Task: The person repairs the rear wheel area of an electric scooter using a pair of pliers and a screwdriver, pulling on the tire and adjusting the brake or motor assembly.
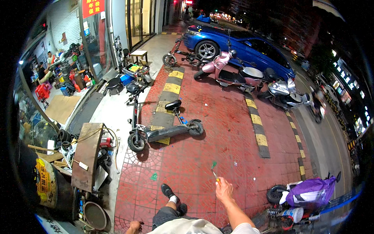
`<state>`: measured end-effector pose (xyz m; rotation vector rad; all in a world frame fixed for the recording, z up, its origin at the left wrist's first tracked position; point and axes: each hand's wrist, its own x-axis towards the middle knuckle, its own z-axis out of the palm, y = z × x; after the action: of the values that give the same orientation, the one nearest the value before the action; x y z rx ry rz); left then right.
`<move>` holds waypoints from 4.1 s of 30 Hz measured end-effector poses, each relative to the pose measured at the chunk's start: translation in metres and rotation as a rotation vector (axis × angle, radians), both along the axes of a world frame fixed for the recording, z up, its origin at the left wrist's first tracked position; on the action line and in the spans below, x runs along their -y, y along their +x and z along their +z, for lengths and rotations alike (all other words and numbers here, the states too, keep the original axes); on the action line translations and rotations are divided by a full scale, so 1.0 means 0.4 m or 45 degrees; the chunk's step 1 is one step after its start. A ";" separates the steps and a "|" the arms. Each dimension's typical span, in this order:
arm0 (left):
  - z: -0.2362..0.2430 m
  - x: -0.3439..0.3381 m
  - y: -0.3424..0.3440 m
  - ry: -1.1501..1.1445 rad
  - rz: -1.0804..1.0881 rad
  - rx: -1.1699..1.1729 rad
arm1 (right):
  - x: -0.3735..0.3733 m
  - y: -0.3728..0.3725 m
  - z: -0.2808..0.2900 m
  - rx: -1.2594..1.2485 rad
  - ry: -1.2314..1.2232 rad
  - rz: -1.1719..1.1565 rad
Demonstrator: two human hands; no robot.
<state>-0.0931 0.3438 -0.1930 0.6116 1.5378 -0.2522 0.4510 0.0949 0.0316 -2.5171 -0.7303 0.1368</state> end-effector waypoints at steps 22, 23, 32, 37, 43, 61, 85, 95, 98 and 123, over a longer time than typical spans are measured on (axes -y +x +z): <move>0.032 0.004 0.012 0.163 -0.519 0.000 | -0.122 0.037 0.133 0.158 0.248 0.266; 0.023 0.005 0.014 0.097 -0.230 -0.046 | -0.132 0.038 0.157 0.157 0.263 0.283; 0.061 0.010 0.028 0.081 -0.122 -0.117 | -0.158 0.029 0.262 0.219 0.359 0.368; 0.057 0.012 0.035 0.066 -0.125 -0.105 | -0.163 0.037 0.249 0.229 0.343 0.385; -0.002 0.028 -0.005 0.067 -0.157 -0.068 | -0.164 0.120 0.048 -1.287 0.568 -0.199; -0.079 0.172 -0.045 0.074 -0.198 -0.415 | -0.016 0.108 -0.527 -0.683 -0.769 0.405; 0.093 -0.385 0.665 0.299 -0.133 -0.166 | -0.421 0.456 -0.190 -0.683 -0.223 0.396; 0.007 -0.472 1.048 0.394 0.199 -0.191 | -0.106 0.943 -0.414 -1.452 0.039 -0.477; -0.068 -0.438 1.282 0.325 0.453 -0.079 | -0.101 1.201 -0.495 -1.388 0.058 -0.426; -0.183 -0.520 2.501 0.010 -0.278 0.248 | -0.765 1.679 -0.771 -1.587 -0.472 -0.397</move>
<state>0.9074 0.5518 -0.2661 0.7880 1.2858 -0.3420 1.1227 0.4010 -0.2767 -2.1795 0.2211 1.6301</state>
